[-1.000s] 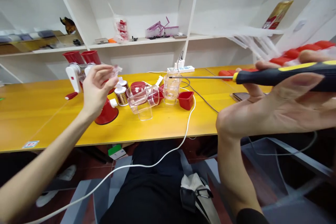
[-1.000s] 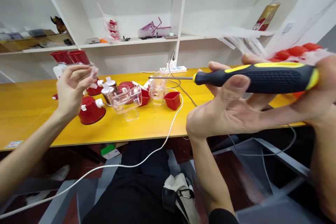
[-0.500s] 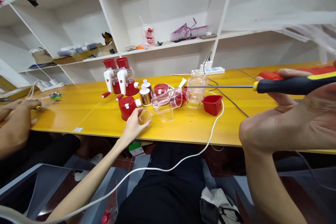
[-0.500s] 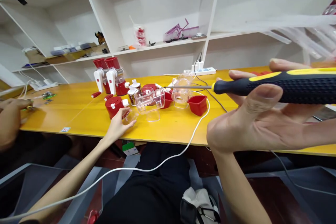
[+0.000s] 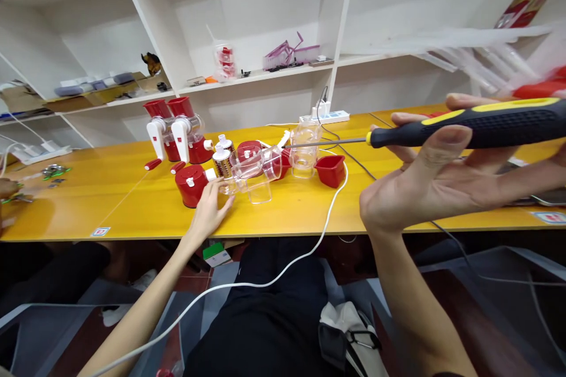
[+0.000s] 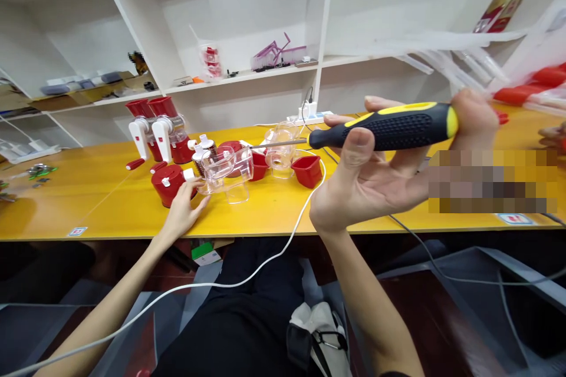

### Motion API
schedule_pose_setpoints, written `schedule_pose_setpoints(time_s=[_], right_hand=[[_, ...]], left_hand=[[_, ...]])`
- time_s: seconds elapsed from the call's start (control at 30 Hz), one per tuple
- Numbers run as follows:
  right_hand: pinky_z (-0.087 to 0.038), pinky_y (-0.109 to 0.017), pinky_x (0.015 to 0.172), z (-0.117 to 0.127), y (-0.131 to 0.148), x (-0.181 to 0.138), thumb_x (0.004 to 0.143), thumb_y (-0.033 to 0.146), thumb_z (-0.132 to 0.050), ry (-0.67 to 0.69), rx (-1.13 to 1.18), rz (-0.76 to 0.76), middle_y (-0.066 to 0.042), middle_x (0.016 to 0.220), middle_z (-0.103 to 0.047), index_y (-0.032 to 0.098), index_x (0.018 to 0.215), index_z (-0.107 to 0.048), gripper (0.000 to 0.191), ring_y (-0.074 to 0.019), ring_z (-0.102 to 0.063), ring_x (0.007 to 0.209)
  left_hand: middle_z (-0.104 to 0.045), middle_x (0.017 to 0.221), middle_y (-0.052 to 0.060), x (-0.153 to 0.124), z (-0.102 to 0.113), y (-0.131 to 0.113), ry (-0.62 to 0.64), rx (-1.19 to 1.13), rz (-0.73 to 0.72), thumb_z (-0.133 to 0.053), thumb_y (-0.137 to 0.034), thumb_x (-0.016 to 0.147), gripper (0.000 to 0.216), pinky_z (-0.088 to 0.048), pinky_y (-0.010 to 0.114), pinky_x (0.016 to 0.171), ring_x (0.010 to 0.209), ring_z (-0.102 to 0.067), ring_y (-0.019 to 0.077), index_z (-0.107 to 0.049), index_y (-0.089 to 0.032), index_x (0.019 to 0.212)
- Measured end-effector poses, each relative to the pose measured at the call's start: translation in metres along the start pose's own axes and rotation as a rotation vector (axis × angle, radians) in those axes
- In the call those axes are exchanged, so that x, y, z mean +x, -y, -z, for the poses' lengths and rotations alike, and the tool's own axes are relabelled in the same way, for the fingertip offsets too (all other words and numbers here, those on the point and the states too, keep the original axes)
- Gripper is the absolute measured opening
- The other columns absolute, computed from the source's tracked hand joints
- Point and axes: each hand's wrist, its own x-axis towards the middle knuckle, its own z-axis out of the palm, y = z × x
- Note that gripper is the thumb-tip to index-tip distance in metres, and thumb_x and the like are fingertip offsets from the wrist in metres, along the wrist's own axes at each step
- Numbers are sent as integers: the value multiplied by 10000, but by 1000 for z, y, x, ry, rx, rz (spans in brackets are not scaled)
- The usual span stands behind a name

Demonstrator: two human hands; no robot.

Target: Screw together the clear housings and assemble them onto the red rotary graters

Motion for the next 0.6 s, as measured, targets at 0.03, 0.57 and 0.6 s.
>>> schedule_pose_setpoints(time_s=[0.03, 0.57, 0.6], right_hand=[[-633, -517, 950, 0, 1, 0, 979, 660, -486, -134, -5, 55, 265, 1674, -77, 566, 1522, -375, 562, -436, -169, 1594], [-615, -507, 925, -10, 15, -9, 1078, 502, -283, -129, -169, 259, 113, 1667, -15, 637, 1528, -112, 500, -397, -371, 1506], [-617, -501, 914, -11, 15, -9, 1073, 514, -293, -135, -174, 259, 96, 1661, -23, 642, 1526, -111, 504, -387, -431, 1464]], left_hand=[[-618, 1345, 162, -6, 3, -1, -54, 4, -11, -567, -369, 964, 288, -445, 472, 1152, 1316, -581, 287, -573, -178, 1180], [-364, 1605, 308, 0, 31, 24, -62, 170, 665, -680, -615, 803, 1087, -376, 692, 1148, 1476, -394, 485, -184, -56, 1592], [-370, 1600, 311, 2, 31, 23, -47, 177, 660, -674, -604, 810, 1069, -378, 693, 1146, 1475, -395, 489, -195, -52, 1590]])
